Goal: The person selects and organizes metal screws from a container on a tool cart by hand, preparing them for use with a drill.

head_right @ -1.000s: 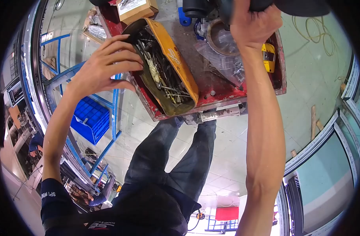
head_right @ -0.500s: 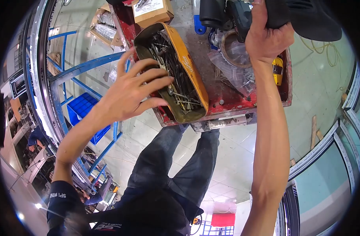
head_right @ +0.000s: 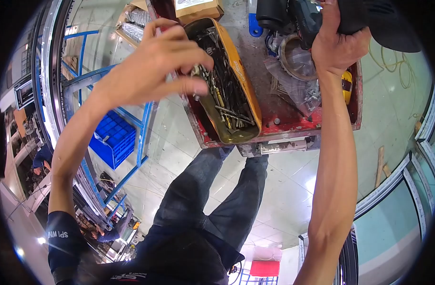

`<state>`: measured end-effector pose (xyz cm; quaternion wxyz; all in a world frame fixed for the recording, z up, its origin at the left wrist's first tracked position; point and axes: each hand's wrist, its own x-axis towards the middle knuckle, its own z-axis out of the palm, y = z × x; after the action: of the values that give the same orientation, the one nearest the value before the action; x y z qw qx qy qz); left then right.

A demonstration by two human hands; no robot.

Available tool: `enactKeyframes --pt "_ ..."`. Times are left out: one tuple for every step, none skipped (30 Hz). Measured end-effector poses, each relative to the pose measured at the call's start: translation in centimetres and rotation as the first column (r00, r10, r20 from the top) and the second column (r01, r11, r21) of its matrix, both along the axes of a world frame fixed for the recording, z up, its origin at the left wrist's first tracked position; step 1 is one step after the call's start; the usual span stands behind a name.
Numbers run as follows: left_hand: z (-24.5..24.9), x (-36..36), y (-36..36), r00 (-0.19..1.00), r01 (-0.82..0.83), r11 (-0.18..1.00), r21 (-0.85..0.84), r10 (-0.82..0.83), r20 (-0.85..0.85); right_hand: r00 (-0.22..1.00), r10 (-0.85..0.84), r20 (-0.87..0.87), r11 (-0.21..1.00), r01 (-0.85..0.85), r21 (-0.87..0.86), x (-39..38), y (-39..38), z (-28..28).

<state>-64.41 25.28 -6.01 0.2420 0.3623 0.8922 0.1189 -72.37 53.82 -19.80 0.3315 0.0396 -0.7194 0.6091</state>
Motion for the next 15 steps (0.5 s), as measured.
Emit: enactKeyframes --pt "-0.9 -0.5 -0.7 0.996 -0.004 0.999 0.047 0.009 -0.094 1.000 -0.005 -0.004 1.000 0.005 0.002 0.0 0.0 0.0" --pt "-2.2 -0.9 -1.3 0.982 -0.004 0.995 0.096 0.022 -0.186 1.000 -0.009 -0.007 1.000 0.009 0.006 0.0 -0.1 0.0" --pt "-2.4 -1.2 -1.3 0.961 0.002 0.989 0.145 0.038 -0.275 1.000 -0.015 -0.011 1.000 0.015 0.010 0.0 -0.1 0.0" --pt "-2.4 -1.6 -1.0 0.966 0.059 0.985 0.159 -0.016 -0.259 1.000 -0.010 -0.021 1.000 0.010 -0.010 -0.1 -0.2 0.0" --pt "-2.8 -1.8 -0.7 0.969 0.098 0.989 0.114 -0.069 -0.238 1.000 -0.005 -0.031 1.000 0.004 -0.028 -0.1 -0.3 0.0" --pt "-3.6 -2.0 -0.5 0.970 0.136 0.988 0.072 -0.118 -0.214 0.999 0.004 -0.040 0.999 -0.005 -0.045 -0.1 -0.3 0.0" --pt "-4.5 -2.2 -0.2 0.969 0.172 0.985 0.031 -0.164 -0.187 0.999 0.003 -0.038 0.999 -0.005 -0.046 -0.1 -0.4 0.1" --pt "-5.5 -2.5 0.1 0.934 0.256 0.966 -0.022 -0.254 -0.251 0.999 0.004 -0.036 0.999 -0.006 -0.048 0.0 -0.4 0.1" --pt "-6.4 -2.7 0.3 0.914 0.292 0.956 -0.022 -0.286 -0.288 0.999 0.006 -0.033 0.999 -0.008 -0.052 0.0 -0.5 0.2" --pt "-7.1 -2.9 0.5 0.891 0.328 0.944 -0.025 -0.318 -0.325 0.999 0.010 -0.033 1.000 -0.011 -0.024 -0.1 -0.3 0.0" --pt "-7.7 -3.1 0.5 0.864 0.364 0.931 -0.029 -0.350 -0.361 0.999 0.013 -0.032 1.000 -0.013 0.004 -0.2 0.0 0.0" --pt "-7.7 -3.3 0.6 0.835 0.404 0.913 -0.053 -0.392 -0.386 0.999 0.016 -0.033 0.999 -0.015 0.032 -0.2 0.1 0.0" --pt "-7.6 -3.3 0.4 0.826 0.401 0.916 -0.019 -0.371 -0.423 0.999 0.023 -0.047 0.999 -0.021 0.037 -0.4 0.2 -0.1" --pt "-7.5 -3.2 0.1 0.817 0.401 0.916 0.016 -0.350 -0.459 0.998 0.029 -0.060 0.999 -0.026 0.043 -0.4 0.3 -0.1" --pt "-7.2 -3.2 -0.2 0.806 0.403 0.914 0.050 -0.329 -0.493 0.997 0.033 -0.073 0.998 -0.029 0.049 -0.4 0.2 0.0"
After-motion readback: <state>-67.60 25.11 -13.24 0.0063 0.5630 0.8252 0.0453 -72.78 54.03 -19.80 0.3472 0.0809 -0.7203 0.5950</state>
